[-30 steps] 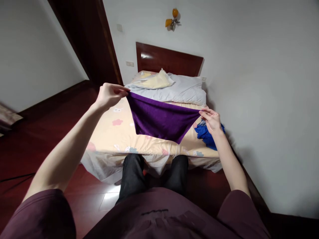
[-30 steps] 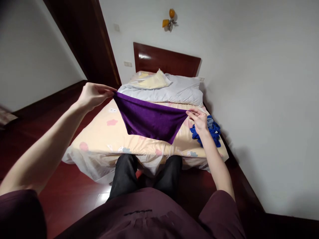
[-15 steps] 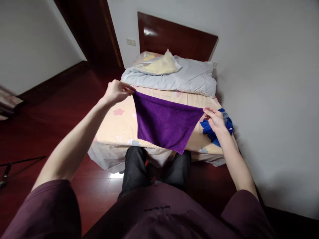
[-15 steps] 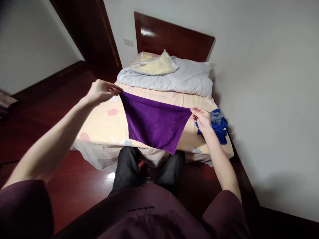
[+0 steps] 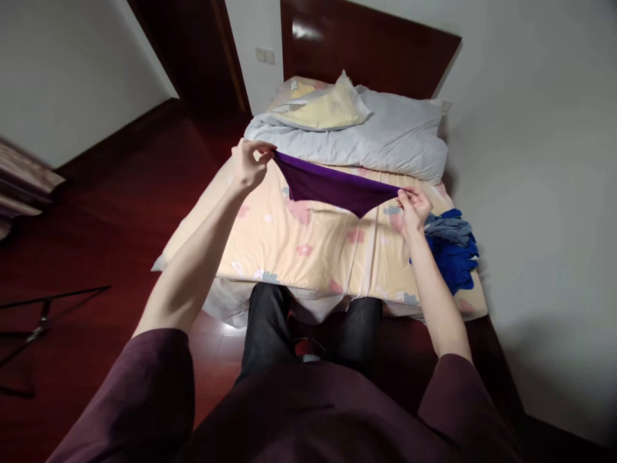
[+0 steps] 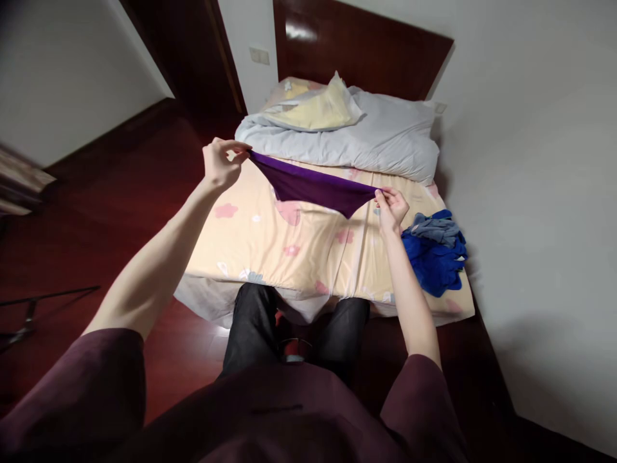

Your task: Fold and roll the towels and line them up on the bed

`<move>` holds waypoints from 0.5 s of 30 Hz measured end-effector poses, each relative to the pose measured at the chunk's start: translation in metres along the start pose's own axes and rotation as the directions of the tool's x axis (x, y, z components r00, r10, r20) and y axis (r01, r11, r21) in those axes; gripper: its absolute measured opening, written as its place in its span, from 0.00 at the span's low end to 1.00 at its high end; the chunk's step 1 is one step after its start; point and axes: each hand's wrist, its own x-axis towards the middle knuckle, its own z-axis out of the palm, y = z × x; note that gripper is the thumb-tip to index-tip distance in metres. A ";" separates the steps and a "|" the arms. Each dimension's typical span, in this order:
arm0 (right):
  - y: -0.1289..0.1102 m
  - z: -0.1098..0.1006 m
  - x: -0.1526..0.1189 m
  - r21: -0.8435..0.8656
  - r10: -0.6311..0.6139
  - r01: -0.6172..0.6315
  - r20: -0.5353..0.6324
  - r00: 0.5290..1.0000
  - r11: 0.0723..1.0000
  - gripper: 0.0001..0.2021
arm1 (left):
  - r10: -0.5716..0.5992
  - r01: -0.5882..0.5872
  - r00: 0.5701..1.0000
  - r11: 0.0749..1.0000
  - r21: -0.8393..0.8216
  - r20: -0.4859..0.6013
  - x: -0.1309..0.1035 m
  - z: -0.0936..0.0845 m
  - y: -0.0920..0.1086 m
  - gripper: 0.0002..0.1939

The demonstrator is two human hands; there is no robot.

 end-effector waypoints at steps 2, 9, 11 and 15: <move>0.029 0.001 -0.027 -0.026 -0.004 0.005 0.017 1.000 1.000 0.25 | 0.049 -0.049 0.999 0.999 0.009 -0.020 -0.021 -0.002 -0.016 0.11; 0.140 0.003 -0.118 -0.071 0.031 -0.030 0.014 0.999 0.997 0.23 | 0.032 -0.047 0.991 0.992 0.116 0.128 -0.175 0.023 -0.128 0.10; 0.168 0.006 -0.142 -0.120 0.142 -0.137 0.038 0.989 0.983 0.22 | -0.067 0.025 0.967 0.985 0.171 0.248 -0.226 0.033 -0.160 0.12; 0.205 0.015 -0.184 -0.141 0.405 -0.387 0.135 0.904 0.911 0.20 | -0.340 0.269 0.845 0.937 0.222 0.413 -0.298 0.045 -0.202 0.18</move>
